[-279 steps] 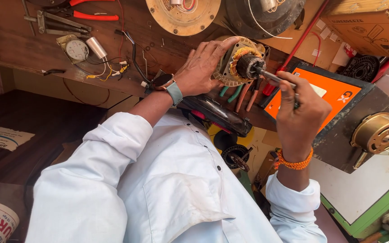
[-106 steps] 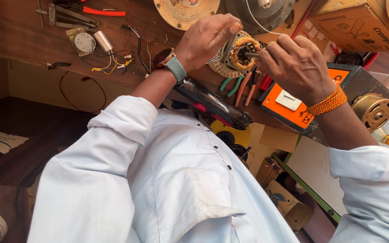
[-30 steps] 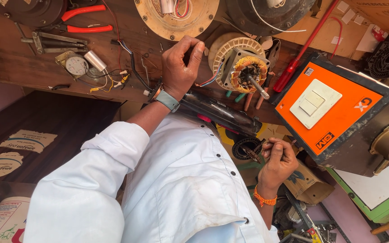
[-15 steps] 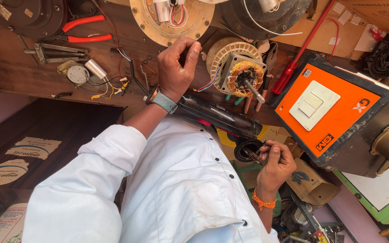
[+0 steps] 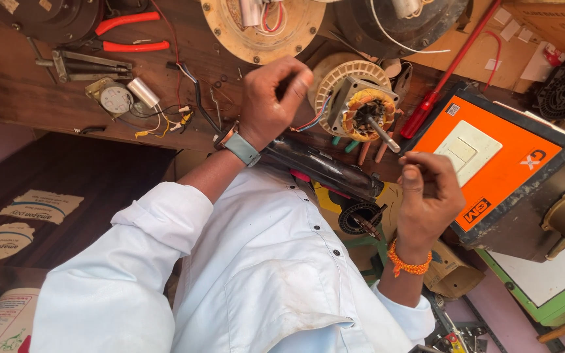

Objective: The person assembles a small electrical motor by inserting a rotor into a stator, tapping it with a hammer, and applying lubricant from a bottle. They then fit a metal housing over the assembly and secure it with a screwdriver.

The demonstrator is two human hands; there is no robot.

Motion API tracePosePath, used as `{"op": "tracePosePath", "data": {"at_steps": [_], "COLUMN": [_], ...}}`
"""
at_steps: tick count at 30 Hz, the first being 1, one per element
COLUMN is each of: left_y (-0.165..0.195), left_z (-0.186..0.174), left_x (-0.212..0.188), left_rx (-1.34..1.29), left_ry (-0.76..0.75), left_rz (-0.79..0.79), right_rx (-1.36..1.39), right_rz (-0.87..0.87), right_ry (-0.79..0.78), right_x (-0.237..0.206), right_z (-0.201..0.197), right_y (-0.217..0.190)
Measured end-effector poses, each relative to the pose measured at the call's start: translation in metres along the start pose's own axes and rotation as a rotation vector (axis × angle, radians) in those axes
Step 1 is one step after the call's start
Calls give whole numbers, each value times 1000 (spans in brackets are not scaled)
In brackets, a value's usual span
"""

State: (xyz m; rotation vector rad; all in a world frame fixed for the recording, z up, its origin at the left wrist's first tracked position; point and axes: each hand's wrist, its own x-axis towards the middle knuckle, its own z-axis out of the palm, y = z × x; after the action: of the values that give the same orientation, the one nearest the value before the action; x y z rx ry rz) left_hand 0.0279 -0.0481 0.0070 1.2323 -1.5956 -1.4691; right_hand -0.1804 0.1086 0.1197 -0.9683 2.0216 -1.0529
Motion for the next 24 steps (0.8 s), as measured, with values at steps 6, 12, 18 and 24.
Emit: {"op": "tracePosePath", "data": {"at_steps": [6,12,18,24], "left_y": [1,12,15,13], "left_z": [8,24,27,28], "left_x": [0,5,20,23], "left_rx": [272,366,424,422], "left_ry": [-337,-504,-565,-536], "left_rz": [321,309,354,392], "right_rx": [-19,-35,-11,1], "right_rz": [-40,1,-20,-30], "right_ry": [-32,-17,-41,-30], "right_x": [12,6,7,9], "right_z": [5,12,18,19], "right_y": [-10,-10,-7,-4]}}
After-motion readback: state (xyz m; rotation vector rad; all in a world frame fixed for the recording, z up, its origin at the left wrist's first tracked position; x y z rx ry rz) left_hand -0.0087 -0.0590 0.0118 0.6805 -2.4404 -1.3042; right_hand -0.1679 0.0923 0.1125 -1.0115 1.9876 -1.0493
